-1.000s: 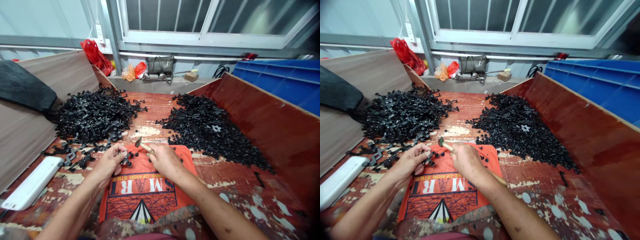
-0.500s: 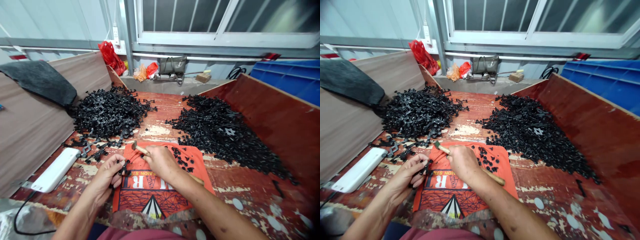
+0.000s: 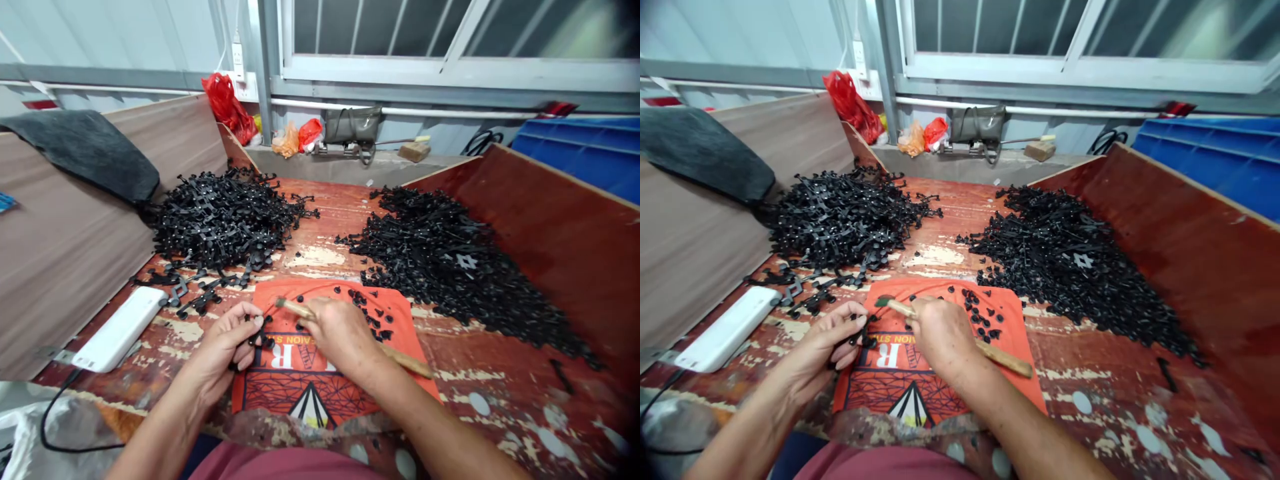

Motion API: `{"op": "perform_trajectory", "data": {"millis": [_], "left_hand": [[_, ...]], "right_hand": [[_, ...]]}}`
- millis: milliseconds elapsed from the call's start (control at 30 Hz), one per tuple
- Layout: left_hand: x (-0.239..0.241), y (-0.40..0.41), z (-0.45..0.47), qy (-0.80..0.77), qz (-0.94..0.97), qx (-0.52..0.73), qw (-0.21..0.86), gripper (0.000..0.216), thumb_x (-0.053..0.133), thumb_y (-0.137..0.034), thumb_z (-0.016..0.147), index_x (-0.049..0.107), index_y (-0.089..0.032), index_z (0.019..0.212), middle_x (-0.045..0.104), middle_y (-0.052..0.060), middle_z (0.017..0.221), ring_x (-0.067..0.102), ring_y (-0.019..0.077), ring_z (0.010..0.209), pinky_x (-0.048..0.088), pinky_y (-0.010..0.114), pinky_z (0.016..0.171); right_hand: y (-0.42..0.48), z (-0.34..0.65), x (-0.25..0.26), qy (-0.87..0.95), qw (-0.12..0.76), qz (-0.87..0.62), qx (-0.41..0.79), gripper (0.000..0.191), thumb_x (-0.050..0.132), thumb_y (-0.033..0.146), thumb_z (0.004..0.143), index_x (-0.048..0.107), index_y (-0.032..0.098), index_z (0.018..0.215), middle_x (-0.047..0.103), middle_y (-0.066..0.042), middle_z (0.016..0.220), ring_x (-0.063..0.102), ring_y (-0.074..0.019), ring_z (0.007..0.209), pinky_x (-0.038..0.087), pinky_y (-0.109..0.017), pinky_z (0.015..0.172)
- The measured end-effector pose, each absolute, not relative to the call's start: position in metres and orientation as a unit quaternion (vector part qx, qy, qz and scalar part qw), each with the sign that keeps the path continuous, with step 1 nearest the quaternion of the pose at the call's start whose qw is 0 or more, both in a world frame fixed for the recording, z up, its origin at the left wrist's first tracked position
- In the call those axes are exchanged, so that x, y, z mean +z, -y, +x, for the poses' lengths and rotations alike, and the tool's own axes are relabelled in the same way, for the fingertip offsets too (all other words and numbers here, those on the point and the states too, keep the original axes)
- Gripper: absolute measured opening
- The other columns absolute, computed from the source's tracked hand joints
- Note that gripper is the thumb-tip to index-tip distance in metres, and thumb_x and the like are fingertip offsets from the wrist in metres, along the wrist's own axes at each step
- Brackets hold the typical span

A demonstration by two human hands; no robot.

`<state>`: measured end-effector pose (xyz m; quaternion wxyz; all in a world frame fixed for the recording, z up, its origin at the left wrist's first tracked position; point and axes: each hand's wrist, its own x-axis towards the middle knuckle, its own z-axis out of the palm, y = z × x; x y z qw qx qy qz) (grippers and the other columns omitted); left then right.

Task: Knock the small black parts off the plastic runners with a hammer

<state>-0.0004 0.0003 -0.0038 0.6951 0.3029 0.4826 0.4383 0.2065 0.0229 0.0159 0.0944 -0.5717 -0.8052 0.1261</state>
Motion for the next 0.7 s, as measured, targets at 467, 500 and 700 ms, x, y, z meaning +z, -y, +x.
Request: {"op": "perform_trajectory", "data": {"millis": [467, 500, 700], "left_hand": [[-0.021, -0.017, 0.044, -0.533, 0.361, 0.361, 0.675, 0.039, 0.073, -0.044, 0.067, 0.044, -0.022, 0.082, 0.054, -0.009, 0.044, 0.027, 0.0033, 0.022, 0.020, 0.014, 0.025], [-0.021, -0.018, 0.046, -0.537, 0.365, 0.357, 0.671, 0.039, 0.073, -0.044, 0.067, 0.044, -0.022, 0.081, 0.054, -0.009, 0.045, 0.029, 0.0040, 0.023, 0.021, 0.014, 0.025], [-0.019, -0.019, 0.049, -0.561, 0.388, 0.341, 0.647, 0.040, 0.074, -0.046, 0.066, 0.046, -0.021, 0.081, 0.053, -0.009, 0.046, 0.033, 0.0050, 0.024, 0.028, 0.016, 0.026]], "right_hand": [[0.055, 0.274, -0.003, 0.738, 0.172, -0.562, 0.332, 0.042, 0.045, 0.019, 0.094, 0.055, 0.032, 0.133, 0.068, -0.001, 0.125, 0.066, -0.0201, 0.107, 0.052, -0.034, 0.089], [0.057, 0.274, -0.007, 0.735, 0.173, -0.562, 0.337, 0.043, 0.046, 0.019, 0.093, 0.056, 0.033, 0.133, 0.068, -0.001, 0.125, 0.066, -0.0203, 0.107, 0.053, -0.034, 0.089], [0.056, 0.276, -0.017, 0.730, 0.181, -0.560, 0.348, 0.045, 0.049, 0.019, 0.092, 0.055, 0.034, 0.134, 0.068, -0.002, 0.124, 0.068, -0.0223, 0.103, 0.054, -0.037, 0.088]]}}
